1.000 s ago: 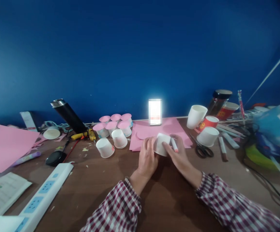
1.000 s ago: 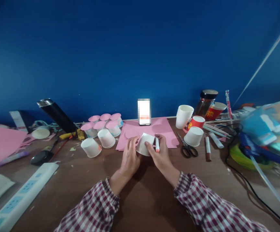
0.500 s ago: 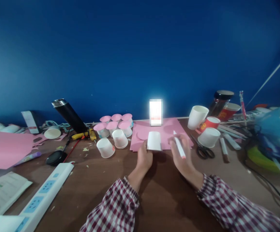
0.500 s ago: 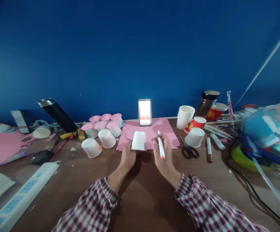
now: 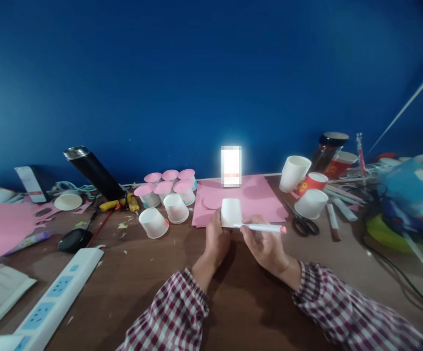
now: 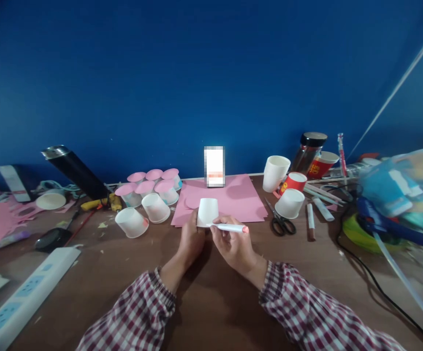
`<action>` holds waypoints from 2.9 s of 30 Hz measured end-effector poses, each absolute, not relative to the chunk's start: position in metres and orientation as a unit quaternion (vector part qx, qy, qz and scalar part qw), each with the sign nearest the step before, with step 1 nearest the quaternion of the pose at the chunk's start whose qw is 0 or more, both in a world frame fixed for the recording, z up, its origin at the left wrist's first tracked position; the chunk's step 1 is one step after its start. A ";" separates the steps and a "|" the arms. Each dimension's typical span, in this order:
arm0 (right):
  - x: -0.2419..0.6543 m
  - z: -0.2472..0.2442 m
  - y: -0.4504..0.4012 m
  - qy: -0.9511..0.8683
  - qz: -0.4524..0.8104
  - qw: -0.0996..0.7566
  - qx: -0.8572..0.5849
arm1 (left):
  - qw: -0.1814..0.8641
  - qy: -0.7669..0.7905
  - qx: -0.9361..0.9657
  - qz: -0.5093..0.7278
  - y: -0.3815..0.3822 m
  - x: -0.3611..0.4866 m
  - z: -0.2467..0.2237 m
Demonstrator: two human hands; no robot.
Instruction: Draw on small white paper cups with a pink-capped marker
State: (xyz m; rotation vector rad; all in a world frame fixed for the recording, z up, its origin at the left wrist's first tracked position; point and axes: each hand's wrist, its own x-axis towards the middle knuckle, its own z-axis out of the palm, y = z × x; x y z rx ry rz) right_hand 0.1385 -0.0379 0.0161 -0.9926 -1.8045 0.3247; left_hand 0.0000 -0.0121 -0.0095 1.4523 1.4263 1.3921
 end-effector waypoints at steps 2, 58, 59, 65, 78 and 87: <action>0.138 0.015 -0.036 -0.750 0.130 0.495 -0.418 | 0.325 0.539 0.558 0.541 -0.013 0.001 -0.010; 0.137 0.010 -0.029 -0.781 0.110 0.457 -0.411 | 0.265 0.577 0.604 0.481 -0.013 0.004 -0.010; 0.137 0.010 -0.029 -0.781 0.108 0.458 -0.411 | 0.265 0.576 0.606 0.480 -0.013 0.004 -0.010; 0.139 0.008 -0.028 -0.771 0.106 0.466 -0.420 | 0.265 0.558 0.622 0.481 -0.014 0.001 -0.012; 0.138 0.007 -0.028 -0.778 0.110 0.460 -0.413 | 0.269 0.560 0.613 0.489 -0.012 0.002 -0.017; 0.139 0.005 -0.025 -0.761 0.085 0.474 -0.434 | 0.273 0.566 0.615 0.476 -0.015 0.002 -0.010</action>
